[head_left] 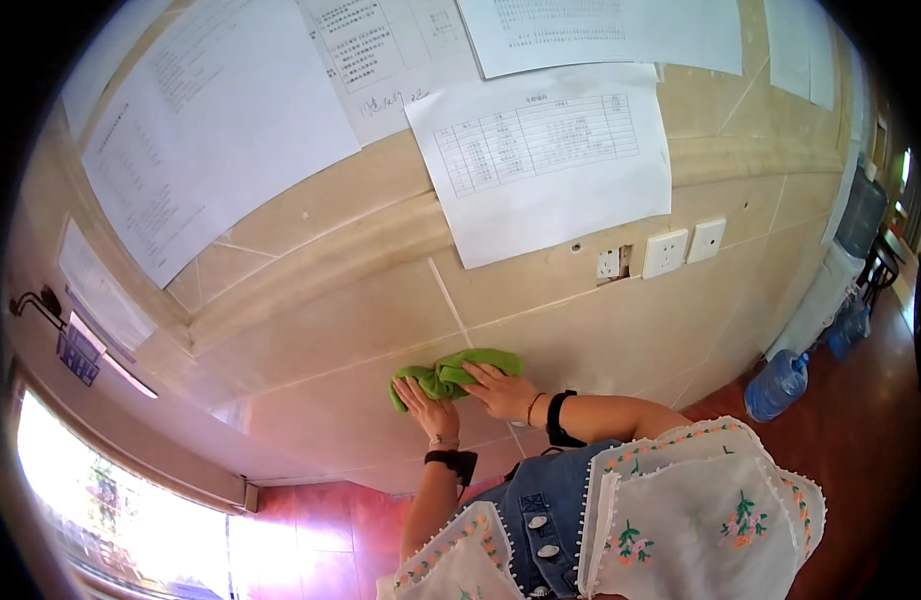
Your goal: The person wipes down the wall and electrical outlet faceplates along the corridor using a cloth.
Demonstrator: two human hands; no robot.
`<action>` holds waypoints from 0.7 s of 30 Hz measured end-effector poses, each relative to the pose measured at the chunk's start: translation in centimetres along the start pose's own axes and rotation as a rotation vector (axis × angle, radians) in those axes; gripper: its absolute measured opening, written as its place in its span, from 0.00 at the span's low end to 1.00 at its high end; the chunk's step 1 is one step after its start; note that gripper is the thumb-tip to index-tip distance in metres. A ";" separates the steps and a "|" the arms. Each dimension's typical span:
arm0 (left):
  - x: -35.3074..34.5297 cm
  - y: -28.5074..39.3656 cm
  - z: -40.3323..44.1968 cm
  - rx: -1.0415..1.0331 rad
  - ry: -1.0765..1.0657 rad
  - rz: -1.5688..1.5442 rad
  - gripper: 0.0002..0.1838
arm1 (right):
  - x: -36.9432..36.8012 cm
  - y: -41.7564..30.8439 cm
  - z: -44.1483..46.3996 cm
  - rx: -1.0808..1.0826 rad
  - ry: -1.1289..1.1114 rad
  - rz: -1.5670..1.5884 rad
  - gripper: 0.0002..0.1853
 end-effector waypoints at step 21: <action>2.4 -1.8 12.5 -0.163 0.606 -0.002 0.30 | 5.6 -3.6 11.6 0.208 0.401 -0.077 0.26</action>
Point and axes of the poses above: each hand's wrist, its own z-axis towards the middle knuckle, its own x-axis out of the back of the hand, y = z × x, the point moved 2 cm from there along z, towards the middle knuckle, and after that the axes turned 7 degrees about -x, right-handed, at the moved point
